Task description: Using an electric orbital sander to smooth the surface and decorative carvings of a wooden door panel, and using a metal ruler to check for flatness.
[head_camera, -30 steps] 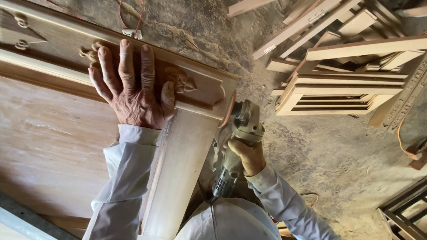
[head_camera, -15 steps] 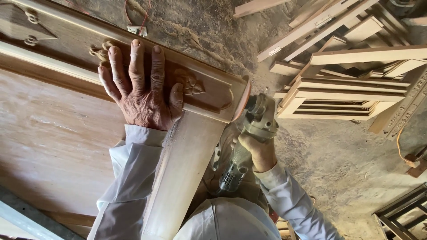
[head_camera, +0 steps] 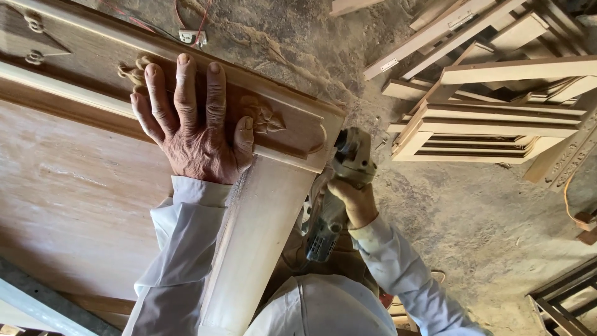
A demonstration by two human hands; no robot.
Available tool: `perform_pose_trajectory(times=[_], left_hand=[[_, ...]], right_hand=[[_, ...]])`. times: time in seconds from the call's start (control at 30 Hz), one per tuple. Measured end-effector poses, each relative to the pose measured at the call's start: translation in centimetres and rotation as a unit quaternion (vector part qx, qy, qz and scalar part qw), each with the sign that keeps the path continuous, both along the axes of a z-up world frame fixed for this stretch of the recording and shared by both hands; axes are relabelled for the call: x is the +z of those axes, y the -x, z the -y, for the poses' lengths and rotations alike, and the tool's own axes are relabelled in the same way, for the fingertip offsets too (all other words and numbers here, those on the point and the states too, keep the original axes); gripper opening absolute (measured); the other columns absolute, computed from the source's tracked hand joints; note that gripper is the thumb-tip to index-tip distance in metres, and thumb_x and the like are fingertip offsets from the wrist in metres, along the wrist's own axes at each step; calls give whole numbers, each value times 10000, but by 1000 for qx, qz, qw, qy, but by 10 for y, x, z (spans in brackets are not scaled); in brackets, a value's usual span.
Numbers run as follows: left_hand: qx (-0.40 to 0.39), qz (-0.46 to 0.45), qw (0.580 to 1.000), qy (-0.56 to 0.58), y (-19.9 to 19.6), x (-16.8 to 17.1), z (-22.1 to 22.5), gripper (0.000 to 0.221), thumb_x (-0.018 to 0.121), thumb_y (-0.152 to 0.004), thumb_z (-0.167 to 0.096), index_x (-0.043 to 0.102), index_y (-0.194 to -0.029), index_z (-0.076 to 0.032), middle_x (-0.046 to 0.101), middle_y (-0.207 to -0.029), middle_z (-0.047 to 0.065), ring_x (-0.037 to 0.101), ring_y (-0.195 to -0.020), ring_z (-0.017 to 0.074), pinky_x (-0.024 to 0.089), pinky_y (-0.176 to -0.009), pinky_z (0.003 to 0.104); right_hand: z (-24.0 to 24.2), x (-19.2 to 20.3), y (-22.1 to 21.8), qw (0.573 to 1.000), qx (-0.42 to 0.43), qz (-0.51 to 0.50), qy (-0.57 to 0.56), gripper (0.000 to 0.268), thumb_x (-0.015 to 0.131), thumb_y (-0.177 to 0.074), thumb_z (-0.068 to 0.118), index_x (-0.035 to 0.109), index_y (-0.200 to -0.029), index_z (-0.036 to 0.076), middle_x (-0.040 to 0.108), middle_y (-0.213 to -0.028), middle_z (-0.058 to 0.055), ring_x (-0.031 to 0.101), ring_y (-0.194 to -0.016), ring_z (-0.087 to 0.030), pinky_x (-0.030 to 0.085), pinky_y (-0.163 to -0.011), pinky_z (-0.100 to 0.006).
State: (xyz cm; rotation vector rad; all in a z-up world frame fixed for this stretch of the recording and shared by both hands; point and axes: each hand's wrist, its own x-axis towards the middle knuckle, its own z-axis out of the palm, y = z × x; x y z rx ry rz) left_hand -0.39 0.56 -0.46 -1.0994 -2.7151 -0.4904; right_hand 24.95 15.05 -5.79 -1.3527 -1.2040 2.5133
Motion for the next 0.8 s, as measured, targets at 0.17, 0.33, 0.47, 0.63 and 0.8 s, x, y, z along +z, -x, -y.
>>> perform_pose_trajectory(times=[0.17,0.33,0.47,0.63,0.8], left_hand=[[5,11,1000,6,-2,1,1,670,389,-1073,-564,596,-1547,-138,424,-1593,169,299,-1482,483,193,-1206,703],[2,17,1000,5,-2,1,2,670,391,-1074,-566,589,-1552,-140,417,-1598,171,286,-1486,483,181,-1209,709],[3,3,1000,6,-1,-2,2,684,378,-1068,-586,596,-1551,-154,408,-1601,150,287,-1491,466,198,-1213,708],[-6,-19,1000,-14,0,-4,1,691,353,-1066,-583,576,-1545,-137,455,-1586,163,307,-1479,478,191,-1209,685],[-36,-33,998,-29,2,-4,4,711,348,-1083,-584,575,-1542,-90,454,-1584,187,293,-1470,500,187,-1185,690]], right_hand=[[-8,17,15,999,-33,-28,-2,120,641,-799,-9,662,-915,-29,720,-747,-189,702,-599,-310,637,-565,-437],[6,42,22,998,-13,-53,-8,165,647,-766,53,614,-925,20,665,-721,-124,647,-581,-248,570,-547,-370],[8,30,5,999,-26,-43,21,156,725,-780,124,669,-893,31,705,-756,-130,678,-627,-273,603,-600,-425],[-2,50,19,997,-59,-31,33,138,700,-770,64,658,-876,-15,679,-716,-160,652,-599,-267,587,-557,-427],[-16,106,24,989,-66,-131,-19,474,683,-737,41,601,-1198,-37,734,-929,-192,646,-607,-235,561,-555,-310]])
